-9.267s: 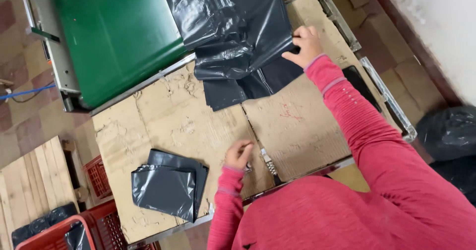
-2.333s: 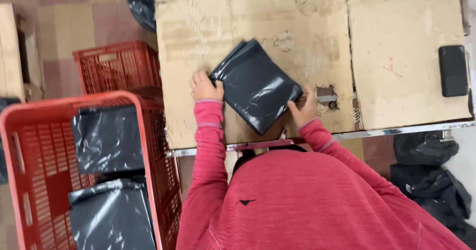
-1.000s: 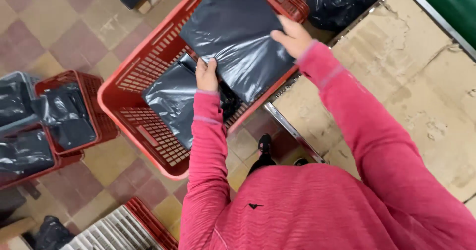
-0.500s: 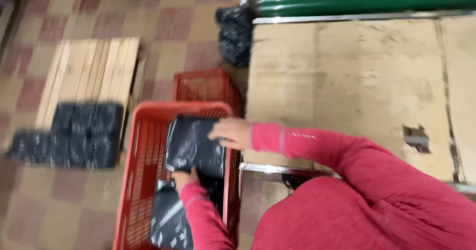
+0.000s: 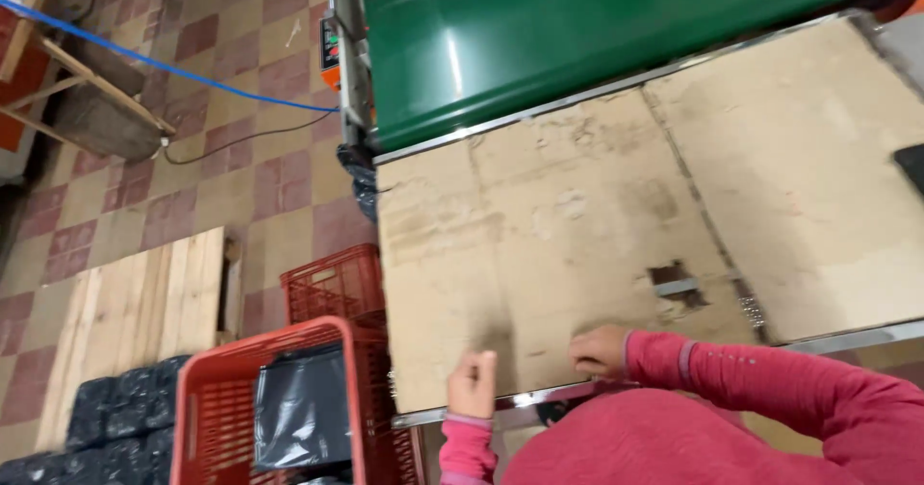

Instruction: Folding black plastic bags and placing them into a red crate.

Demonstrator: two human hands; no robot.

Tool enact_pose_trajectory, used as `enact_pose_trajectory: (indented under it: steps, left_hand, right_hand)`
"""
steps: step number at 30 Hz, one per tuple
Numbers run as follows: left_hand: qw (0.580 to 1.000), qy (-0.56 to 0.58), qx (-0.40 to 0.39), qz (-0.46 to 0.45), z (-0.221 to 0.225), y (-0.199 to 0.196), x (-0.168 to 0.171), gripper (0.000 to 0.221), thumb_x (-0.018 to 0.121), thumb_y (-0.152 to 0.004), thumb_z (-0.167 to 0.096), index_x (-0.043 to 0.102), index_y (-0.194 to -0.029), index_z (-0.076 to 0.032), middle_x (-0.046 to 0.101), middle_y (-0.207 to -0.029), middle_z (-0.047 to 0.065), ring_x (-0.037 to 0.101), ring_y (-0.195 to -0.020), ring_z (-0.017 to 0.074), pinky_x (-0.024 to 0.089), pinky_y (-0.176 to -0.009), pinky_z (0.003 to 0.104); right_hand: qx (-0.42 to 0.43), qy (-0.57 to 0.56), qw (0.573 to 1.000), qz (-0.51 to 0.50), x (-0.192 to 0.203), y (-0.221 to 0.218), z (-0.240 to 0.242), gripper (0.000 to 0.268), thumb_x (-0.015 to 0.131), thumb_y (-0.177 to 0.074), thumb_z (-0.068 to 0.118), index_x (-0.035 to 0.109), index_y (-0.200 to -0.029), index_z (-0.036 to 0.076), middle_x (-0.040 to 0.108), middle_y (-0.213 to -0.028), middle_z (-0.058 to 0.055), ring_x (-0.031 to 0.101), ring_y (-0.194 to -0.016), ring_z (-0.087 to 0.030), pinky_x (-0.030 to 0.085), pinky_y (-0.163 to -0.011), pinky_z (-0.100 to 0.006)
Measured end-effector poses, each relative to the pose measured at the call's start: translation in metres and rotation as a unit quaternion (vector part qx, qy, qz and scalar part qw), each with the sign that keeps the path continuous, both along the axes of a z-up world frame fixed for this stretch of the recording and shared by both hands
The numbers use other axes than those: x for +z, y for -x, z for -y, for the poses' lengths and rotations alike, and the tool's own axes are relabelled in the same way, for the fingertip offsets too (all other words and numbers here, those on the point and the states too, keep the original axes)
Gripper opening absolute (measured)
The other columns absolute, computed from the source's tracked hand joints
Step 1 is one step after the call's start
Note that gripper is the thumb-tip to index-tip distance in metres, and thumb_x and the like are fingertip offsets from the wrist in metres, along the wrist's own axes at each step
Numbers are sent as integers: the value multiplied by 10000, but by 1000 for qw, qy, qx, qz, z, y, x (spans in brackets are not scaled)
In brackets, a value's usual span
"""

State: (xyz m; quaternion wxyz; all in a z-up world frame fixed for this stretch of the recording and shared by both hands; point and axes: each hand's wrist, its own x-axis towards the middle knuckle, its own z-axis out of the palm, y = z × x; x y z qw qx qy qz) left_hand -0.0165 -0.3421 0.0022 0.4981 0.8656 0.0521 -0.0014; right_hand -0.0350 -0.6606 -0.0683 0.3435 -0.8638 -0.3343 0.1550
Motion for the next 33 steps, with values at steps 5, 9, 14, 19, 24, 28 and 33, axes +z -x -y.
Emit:
enact_pose_trajectory:
  steps: [5, 9, 14, 19, 24, 28, 33]
  left_hand:
    - [943, -171, -284, -23, 117, 44, -22, 471, 558, -990, -560, 536, -721, -174, 607, -645, 164, 587, -625, 450, 401, -581, 541]
    - [912, -166, -375, -6, 180, 82, -81, 457, 500, -1035, -526, 529, -810, -130, 674, -750, 220, 633, -741, 506, 439, -649, 590]
    - [919, -143, -367, -21, 210, 102, -91, 533, 476, -1066, -547, 538, -728, -139, 636, -683, 123, 615, -625, 367, 409, -585, 503]
    - [974, -106, -198, -28, 229, 98, -83, 562, 513, -1030, -491, 558, -588, -147, 553, -546, 39, 539, -518, 198, 413, -576, 421]
    - [967, -132, -212, -39, 245, 47, -46, 611, 380, -1073, -541, 466, -562, -218, 414, -523, -74, 393, -469, 115, 438, -477, 328]
    - [912, -262, -304, 84, 232, -16, -37, 570, 433, -1057, -518, 567, -634, -160, 558, -566, 68, 532, -513, 293, 465, -525, 443]
    - [878, -328, -294, 185, 203, -80, -70, 466, 468, -1021, -515, 610, -751, -163, 674, -694, 135, 651, -631, 414, 495, -558, 550]
  right_hand:
    - [60, 93, 993, 41, 7, 26, 88, 177, 538, -1000, 332, 670, -1017, 217, 678, -992, -71, 675, -885, -325, 522, -671, -507]
    - [48, 97, 990, 92, 19, 41, 135, 215, 520, -1021, 354, 602, -918, 184, 661, -875, -61, 663, -784, -318, 480, -557, -523]
    - [-9, 8, 999, 53, 31, 43, 171, 332, 506, -1061, 364, 596, -843, 130, 642, -839, -98, 639, -776, -336, 462, -703, -475]
    - [-131, -6, 988, 77, -3, 29, 202, 400, 569, -1022, 390, 544, -683, 178, 580, -654, 8, 572, -596, -192, 436, -578, -401]
    - [-279, 129, 932, 192, 60, 0, 239, 410, 514, -1011, 376, 621, -657, 199, 604, -702, 50, 542, -706, -157, 484, -685, -373]
    - [-455, 258, 847, 93, 33, -18, 265, 464, 479, -938, 588, 629, -1236, 266, 598, -1322, -5, 510, -1257, -266, 400, -1100, -500]
    - [-487, 298, 814, 103, 28, -15, 266, 605, 511, -910, 610, 546, -1407, 268, 546, -1461, -25, 475, -1380, -256, 393, -1154, -497]
